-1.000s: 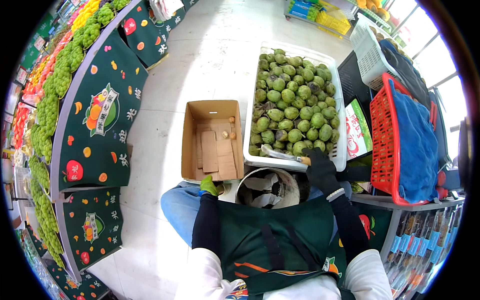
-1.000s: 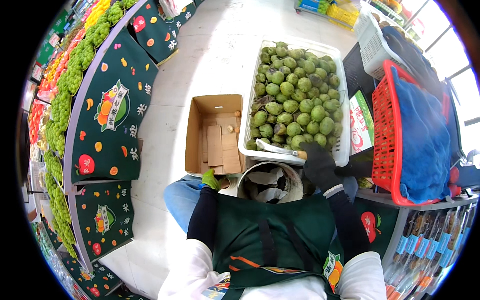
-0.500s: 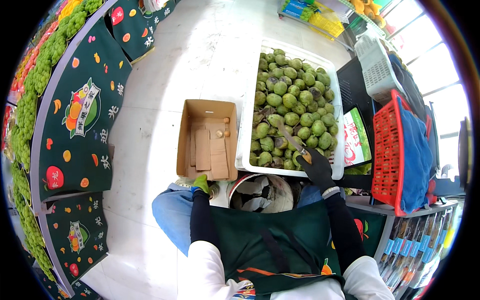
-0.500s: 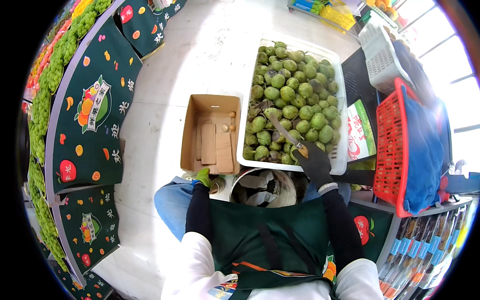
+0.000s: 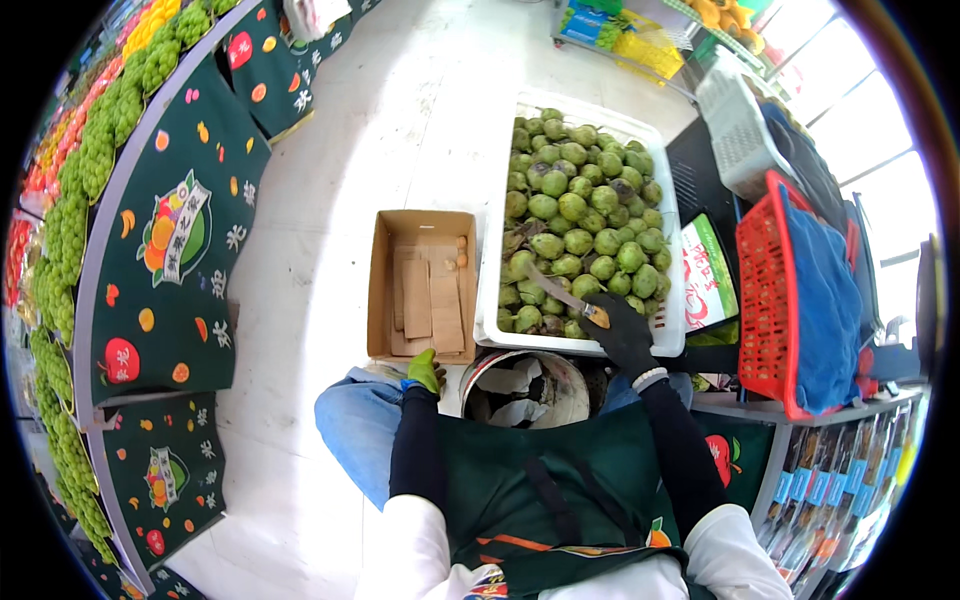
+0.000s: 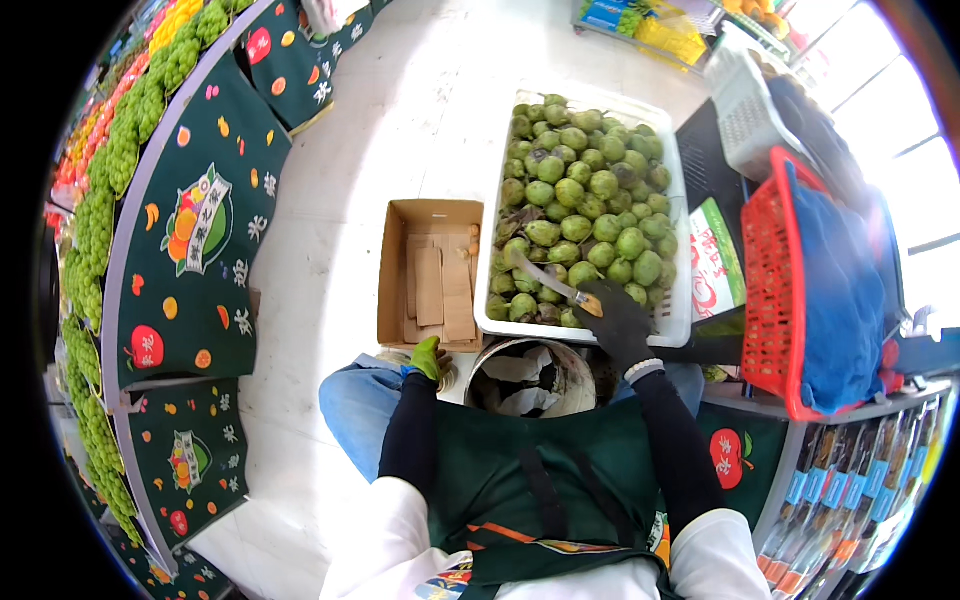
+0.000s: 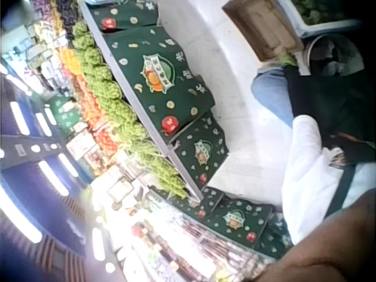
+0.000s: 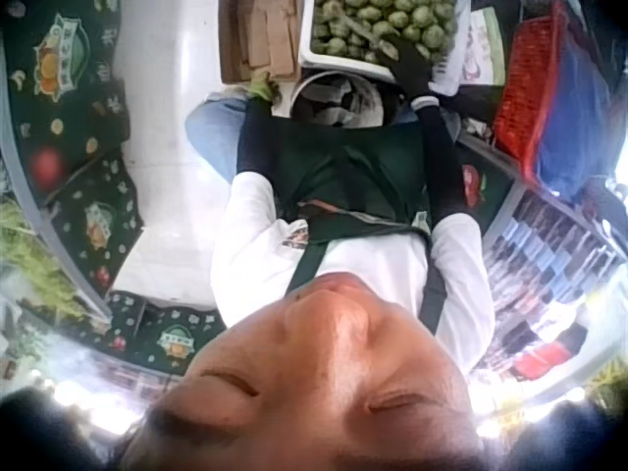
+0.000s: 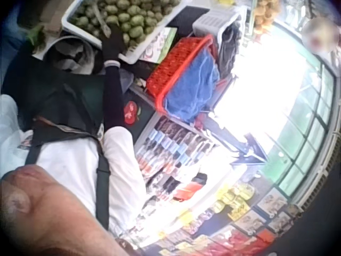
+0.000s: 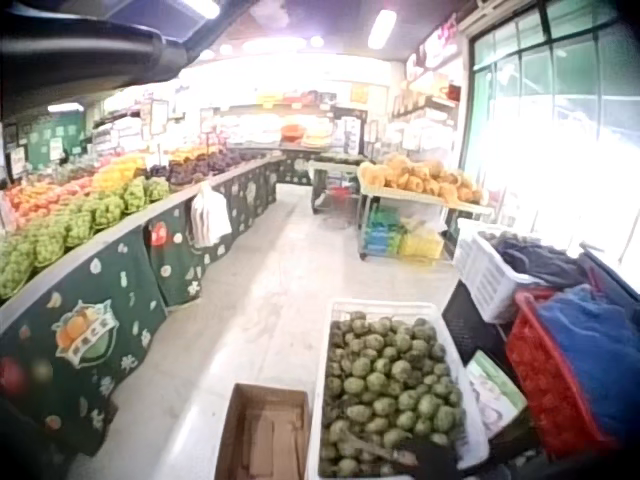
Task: The person sits on the floor and peels green fruits using a knife, placing the peeled fruits into a cardboard box. They then stand up, move to the checkout counter, and place the peeled fruits and other items on the scale for weighing.
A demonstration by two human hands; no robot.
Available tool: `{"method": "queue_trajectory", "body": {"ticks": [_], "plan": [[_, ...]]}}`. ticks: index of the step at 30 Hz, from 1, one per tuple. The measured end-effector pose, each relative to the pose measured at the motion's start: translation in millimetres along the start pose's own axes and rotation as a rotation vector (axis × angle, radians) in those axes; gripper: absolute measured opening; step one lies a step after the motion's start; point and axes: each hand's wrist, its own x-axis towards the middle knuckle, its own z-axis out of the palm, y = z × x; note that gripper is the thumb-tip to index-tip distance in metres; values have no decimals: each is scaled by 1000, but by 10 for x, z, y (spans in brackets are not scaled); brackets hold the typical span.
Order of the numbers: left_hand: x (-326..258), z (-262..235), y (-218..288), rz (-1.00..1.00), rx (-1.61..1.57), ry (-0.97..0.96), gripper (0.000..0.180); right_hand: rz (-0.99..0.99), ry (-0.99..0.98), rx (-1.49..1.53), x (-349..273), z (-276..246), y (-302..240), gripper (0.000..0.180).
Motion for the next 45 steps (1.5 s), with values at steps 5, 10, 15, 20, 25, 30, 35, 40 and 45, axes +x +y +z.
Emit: {"method": "queue_trajectory", "body": {"ticks": [5,10,15,20,25,30,35,40,45], "plan": [[-800,398,83,327,-38,85,48,115,208,503,-276,-136,-402,45],[-2447,835,-106,441,-186,-479,55,133,12,916,-897,66,-628,50],[-2901,1177,-404,491,-272,-779,54,48,100,873,-1462,672,-835,46],[-3005,1014,-475,364,-429,-787,46,-40,134,587,-1654,488,-702,29],[-2997,878,-479,311,-391,-735,65,33,-281,582,-1671,103,-528,33],[-3068,858,-446,385,-269,-832,91,-192,-332,600,-1737,291,-339,34],[-3101,856,-393,483,-96,-813,93,-263,-245,484,-1778,352,-335,32],[-3129,867,-378,576,55,-837,81,-263,-249,412,-1813,358,-292,36],[-3027,943,-433,586,278,-687,54,-209,-350,342,-1826,519,-185,40]]}}
